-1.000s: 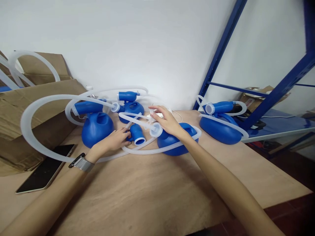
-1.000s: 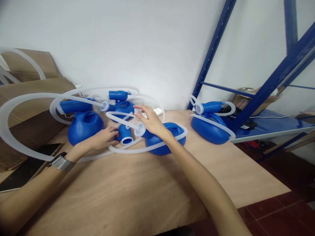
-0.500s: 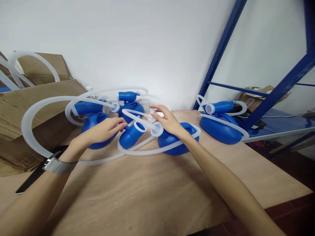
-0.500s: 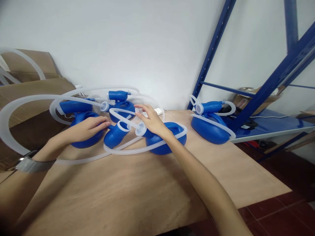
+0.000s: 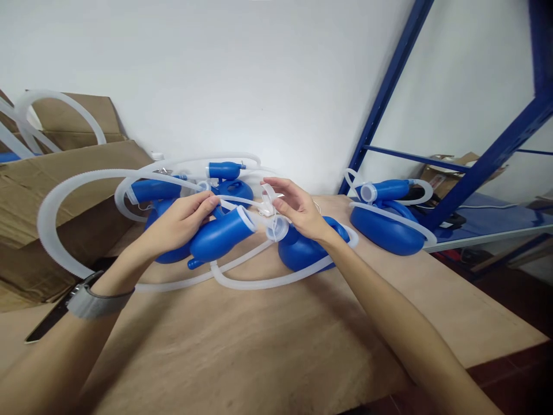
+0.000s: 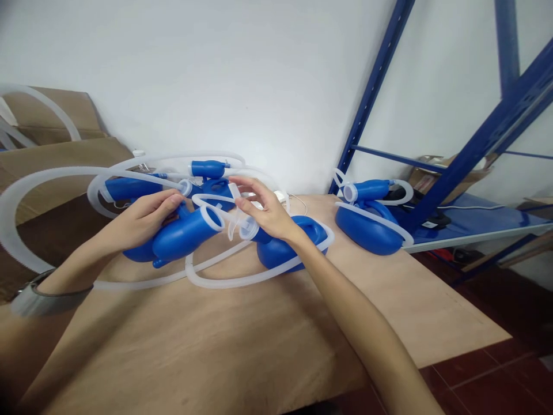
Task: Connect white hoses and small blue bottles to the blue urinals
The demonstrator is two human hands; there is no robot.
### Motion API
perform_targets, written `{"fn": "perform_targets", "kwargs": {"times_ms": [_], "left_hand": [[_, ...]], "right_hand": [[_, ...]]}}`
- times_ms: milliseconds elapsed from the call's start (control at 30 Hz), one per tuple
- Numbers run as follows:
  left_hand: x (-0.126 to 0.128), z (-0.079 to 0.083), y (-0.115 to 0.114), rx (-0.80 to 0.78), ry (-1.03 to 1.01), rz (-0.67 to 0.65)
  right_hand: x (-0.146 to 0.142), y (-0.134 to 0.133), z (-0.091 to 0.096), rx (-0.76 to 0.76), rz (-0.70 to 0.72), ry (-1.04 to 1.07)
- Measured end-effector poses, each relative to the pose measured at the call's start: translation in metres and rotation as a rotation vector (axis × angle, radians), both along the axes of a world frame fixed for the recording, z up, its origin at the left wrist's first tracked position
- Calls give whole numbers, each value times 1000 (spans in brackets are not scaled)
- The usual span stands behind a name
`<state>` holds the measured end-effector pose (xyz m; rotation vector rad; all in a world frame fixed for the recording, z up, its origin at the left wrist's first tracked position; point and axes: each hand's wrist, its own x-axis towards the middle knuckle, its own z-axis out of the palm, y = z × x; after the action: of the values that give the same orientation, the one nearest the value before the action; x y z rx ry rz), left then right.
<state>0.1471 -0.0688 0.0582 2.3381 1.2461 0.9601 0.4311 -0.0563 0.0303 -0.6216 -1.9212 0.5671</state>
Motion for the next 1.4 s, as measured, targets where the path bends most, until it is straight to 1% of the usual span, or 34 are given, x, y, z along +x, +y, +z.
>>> {"fn": "perform_targets", "kwargs": {"times_ms": [100, 200, 300, 367, 433, 500, 600, 700, 800, 867, 967, 1033, 1133, 1267, 1333, 1400], "left_hand": [[7, -5, -3, 45, -53, 32], [16, -4, -10, 85, -95, 51], [24, 0, -20, 175, -120, 60], [31, 1, -27, 243, -139, 59], [39, -1, -34, 291, -168, 67], [48, -5, -40, 319, -198, 98], [57, -12, -46, 393, -243, 126], [62, -16, -50, 530, -302, 105], [63, -15, -55, 635, -314, 90], [62, -15, -59, 670, -291, 104], [61, -16, -60, 697, -261, 134], [59, -16, -57, 699, -241, 123], [54, -14, -48, 666, -211, 70], [47, -7, -36, 643, -162, -55], [44, -4, -34, 684, -133, -96], [42, -3, -34, 727, -95, -106]], "right_hand": [[-8, -12, 7, 78, -42, -71], [-17, -21, 9, 147, -71, -135], [-25, -29, 9, 191, -139, -135], [-30, -33, 9, 186, -197, -110], [-35, -36, 7, 149, -230, -77], [-40, -37, 3, 83, -218, -13], [-47, -34, -3, -60, -110, 121], [-48, -34, 1, -137, -21, 177], [-44, -40, 13, -132, 31, 131], [-42, -45, 20, -128, 56, 95], [-40, -48, 23, -126, 33, 42], [-39, -49, 23, -143, -10, -12], [-38, -48, 22, -204, -76, -99], [-36, -48, 25, -345, -104, -193], [-36, -49, 27, -344, -83, -155], [-38, -50, 29, -298, -32, -83]]}}
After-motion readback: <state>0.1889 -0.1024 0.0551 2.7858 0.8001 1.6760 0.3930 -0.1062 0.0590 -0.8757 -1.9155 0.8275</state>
